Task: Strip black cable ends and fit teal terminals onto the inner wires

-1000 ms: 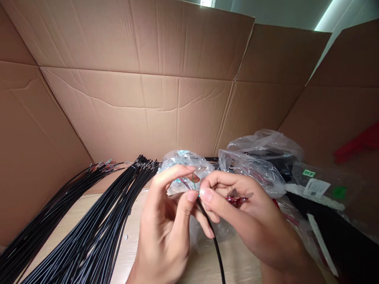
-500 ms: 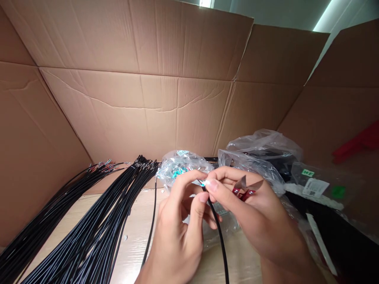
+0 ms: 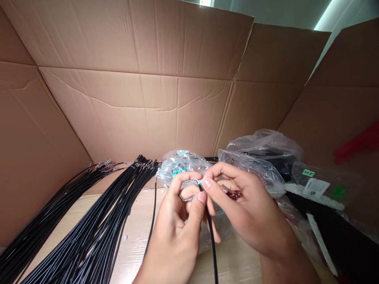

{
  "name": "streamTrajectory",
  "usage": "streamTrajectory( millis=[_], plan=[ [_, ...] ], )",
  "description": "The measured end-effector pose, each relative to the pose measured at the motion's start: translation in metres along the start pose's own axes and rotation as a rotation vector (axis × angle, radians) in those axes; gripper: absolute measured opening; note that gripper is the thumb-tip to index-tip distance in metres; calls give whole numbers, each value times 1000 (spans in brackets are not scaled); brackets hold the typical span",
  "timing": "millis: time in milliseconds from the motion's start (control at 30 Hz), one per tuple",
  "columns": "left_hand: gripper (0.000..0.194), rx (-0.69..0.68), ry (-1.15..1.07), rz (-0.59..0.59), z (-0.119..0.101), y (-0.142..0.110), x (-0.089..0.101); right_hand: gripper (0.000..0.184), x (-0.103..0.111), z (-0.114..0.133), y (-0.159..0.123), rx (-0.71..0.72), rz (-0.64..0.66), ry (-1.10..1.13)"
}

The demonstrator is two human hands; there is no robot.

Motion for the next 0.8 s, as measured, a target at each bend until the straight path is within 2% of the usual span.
streamTrajectory(
  millis=[133, 233, 333, 400, 533, 667, 800],
  plan=[
    [30, 69, -22, 63, -6, -1, 4, 12, 8, 3, 2, 122, 42, -155],
    [31, 105, -105, 148, -8, -1, 8, 30, 16, 5, -2, 235, 62, -207],
    [30, 133, -175, 212, -8, 0, 14, 44, 26, 8, -6, 284, 10, -310],
    [29, 141, -203, 251, -8, 1, 17, 40, 29, 11, -7, 322, -7, -438],
    [27, 126, -240, 306, -10, 1, 20, 14, 32, 20, -7, 508, -26, -619],
    [25, 124, -251, 328, -11, 1, 20, 18, 36, 22, -7, 600, -47, -674],
    [31, 136, -241, 338, -9, 0, 21, 24, 36, 24, -12, 657, -47, -712]
  ],
)
Point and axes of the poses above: each hand's wrist, its own y-axis towards the middle knuckle, its own x-axis out of the back of the hand, z = x × y, the point moved 5 cm from there along y, towards the middle knuckle, and after that the axes turned 7 degrees about -z, right-handed, at the moved point
